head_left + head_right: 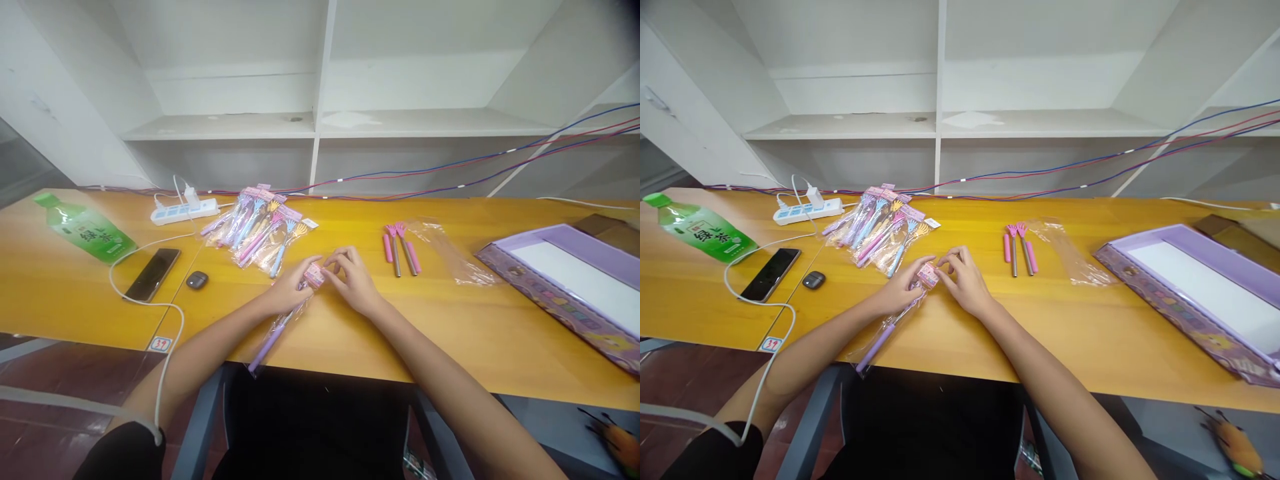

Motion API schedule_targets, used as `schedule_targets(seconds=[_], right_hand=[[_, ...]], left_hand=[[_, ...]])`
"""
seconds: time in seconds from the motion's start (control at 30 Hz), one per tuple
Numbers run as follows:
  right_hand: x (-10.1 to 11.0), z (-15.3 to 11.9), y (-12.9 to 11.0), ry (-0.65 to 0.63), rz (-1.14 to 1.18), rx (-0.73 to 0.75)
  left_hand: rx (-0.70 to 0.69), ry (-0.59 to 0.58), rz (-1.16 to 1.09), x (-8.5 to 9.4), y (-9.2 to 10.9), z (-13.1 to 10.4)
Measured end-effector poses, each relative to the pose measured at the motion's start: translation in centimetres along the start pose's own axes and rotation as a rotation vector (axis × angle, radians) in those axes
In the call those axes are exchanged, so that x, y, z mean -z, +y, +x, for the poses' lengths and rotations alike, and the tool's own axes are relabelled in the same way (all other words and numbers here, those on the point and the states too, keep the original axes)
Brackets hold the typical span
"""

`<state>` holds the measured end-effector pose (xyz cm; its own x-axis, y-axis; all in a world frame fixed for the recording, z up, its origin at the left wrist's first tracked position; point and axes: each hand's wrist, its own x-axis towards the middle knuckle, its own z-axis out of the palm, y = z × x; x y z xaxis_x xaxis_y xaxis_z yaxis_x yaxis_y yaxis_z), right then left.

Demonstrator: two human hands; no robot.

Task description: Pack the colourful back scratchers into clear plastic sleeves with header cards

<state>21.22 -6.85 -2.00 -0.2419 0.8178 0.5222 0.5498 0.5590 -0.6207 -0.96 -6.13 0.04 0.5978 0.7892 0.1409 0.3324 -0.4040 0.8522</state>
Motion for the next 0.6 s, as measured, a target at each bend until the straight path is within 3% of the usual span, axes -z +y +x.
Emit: schedule_targets(seconds=[0.17,0.43,0.53,0.6], right_hand=[[0.1,0.1,0.1,0.013,0.043,0.012],[0.5,0.4,0.0,-0.026,0.159,-0.090],[0.6,0.7,0.7,-0.057,0.242,-0.147],[0.9,0.9,1.5,-0.001,0.306,-0.189]], left_hand=[[-0.044,0.002,-0.004,0.1,-0.1,0.1],[-0.119,-0.014,0.009,0.3,0.2,0.3],[-0.123,-0.016,0.011,0.2,0.2,0.3],[-0.091,-0.027,-0.016,0.2,0.4,0.3]])
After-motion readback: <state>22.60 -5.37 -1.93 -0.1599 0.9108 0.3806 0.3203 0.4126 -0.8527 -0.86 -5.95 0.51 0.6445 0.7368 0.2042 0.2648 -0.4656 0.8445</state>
